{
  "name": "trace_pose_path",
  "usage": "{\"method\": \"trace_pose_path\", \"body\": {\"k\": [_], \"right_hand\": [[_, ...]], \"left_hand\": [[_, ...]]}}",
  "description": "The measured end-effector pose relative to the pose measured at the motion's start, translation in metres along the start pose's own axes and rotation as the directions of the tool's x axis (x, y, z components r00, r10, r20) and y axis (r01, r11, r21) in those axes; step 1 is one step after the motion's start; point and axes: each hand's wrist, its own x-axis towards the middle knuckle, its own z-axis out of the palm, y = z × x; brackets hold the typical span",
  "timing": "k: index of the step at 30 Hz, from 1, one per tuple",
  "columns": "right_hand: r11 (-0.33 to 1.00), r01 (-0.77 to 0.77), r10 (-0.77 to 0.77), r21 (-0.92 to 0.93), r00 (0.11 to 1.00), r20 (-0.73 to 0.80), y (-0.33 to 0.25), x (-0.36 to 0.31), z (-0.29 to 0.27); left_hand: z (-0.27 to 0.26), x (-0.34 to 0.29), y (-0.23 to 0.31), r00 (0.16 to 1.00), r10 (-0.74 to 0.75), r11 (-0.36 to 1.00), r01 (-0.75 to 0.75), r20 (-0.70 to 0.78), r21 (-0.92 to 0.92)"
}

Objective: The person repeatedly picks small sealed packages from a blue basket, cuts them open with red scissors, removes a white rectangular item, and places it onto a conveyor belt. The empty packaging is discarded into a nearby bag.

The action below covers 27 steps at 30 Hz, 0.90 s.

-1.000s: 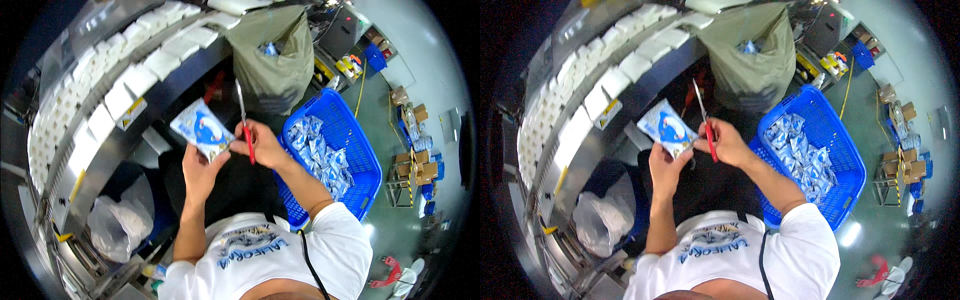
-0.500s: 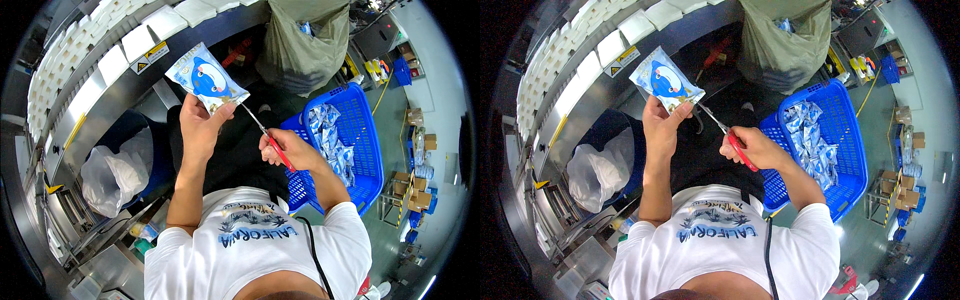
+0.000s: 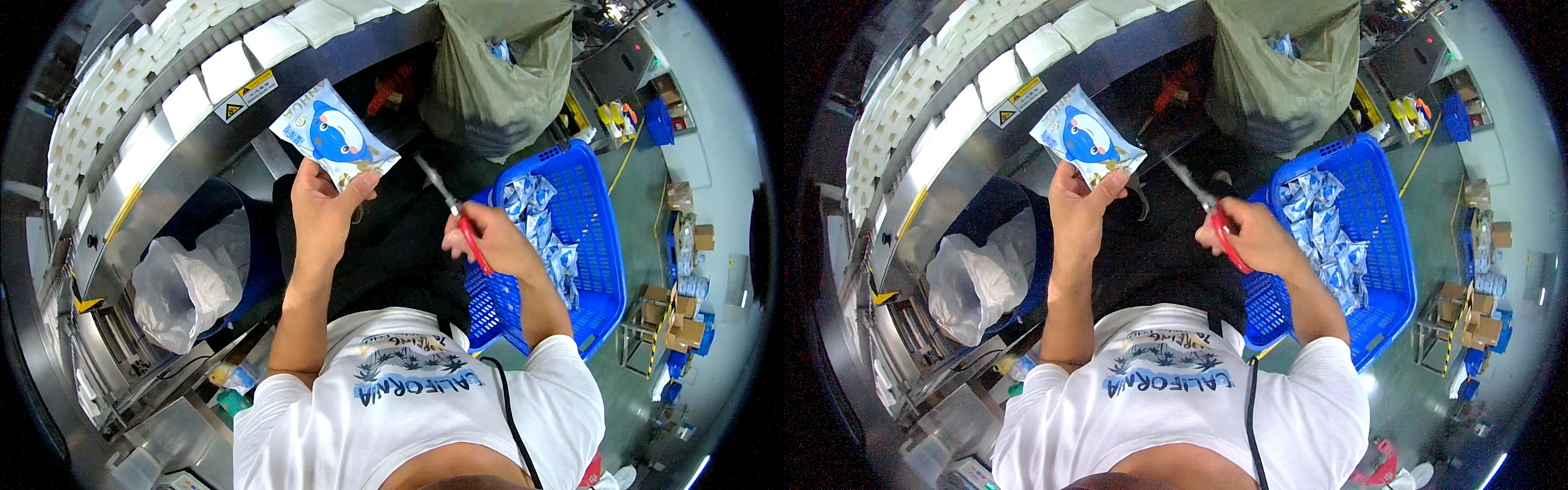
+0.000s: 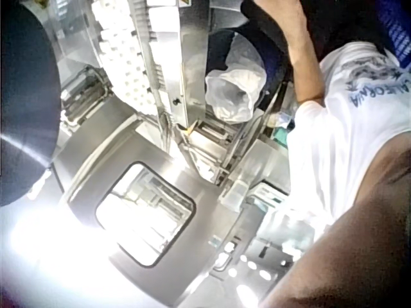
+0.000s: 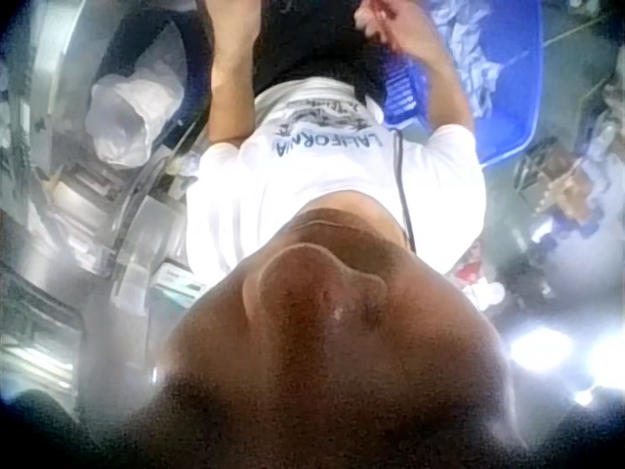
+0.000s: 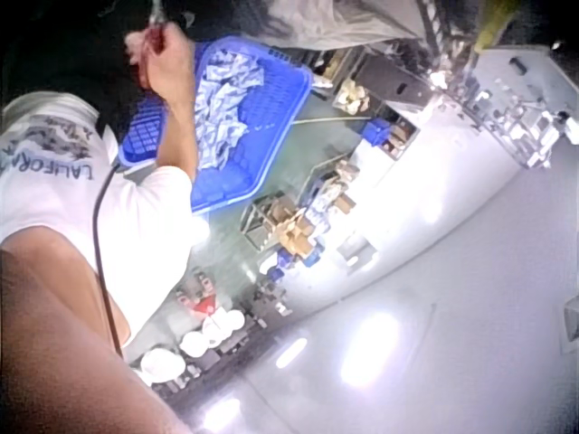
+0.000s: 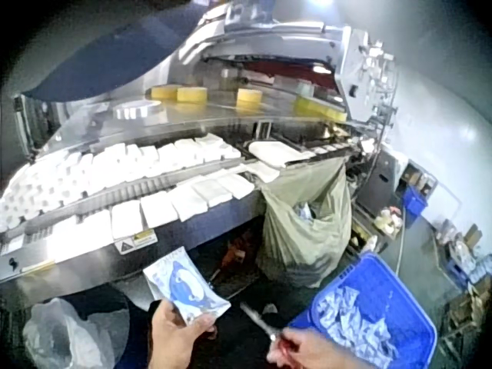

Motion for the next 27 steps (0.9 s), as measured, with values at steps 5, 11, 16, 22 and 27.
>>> {"method": "trace_pose_path", "body": {"k": [5,11,16,22,27], "right_hand": [[0.673,0.507,-0.689,-0.539,0.696,-0.205,-0.027,0.027,-0.010],[0.247,0.788,-0.842,-0.564,0.462,0.277,-0.018,0.069,-0.023],[0.199,0.812,-0.830,-0.549,0.438,0.347,-0.023,0.062,-0.013],[0.481,0.763,-0.755,-0.432,0.611,0.239,-0.022,0.058,-0.014],[0.664,0.668,-0.651,-0.336,0.737,0.179,-0.031,0.055,-0.009]], "left_hand": [[-0.002,0.005,-0.022,0.956,-0.275,0.959,0.281,0.103,-0.044],[-0.001,0.008,-0.041,0.841,-0.463,0.854,0.508,0.279,-0.115],[-0.019,0.001,-0.046,0.767,-0.547,0.790,0.605,0.335,-0.096],[-0.003,-0.019,-0.007,0.923,0.247,0.703,-0.380,0.295,0.601],[0.000,-0.012,-0.003,0.868,0.250,0.776,-0.445,0.429,0.448]]}}
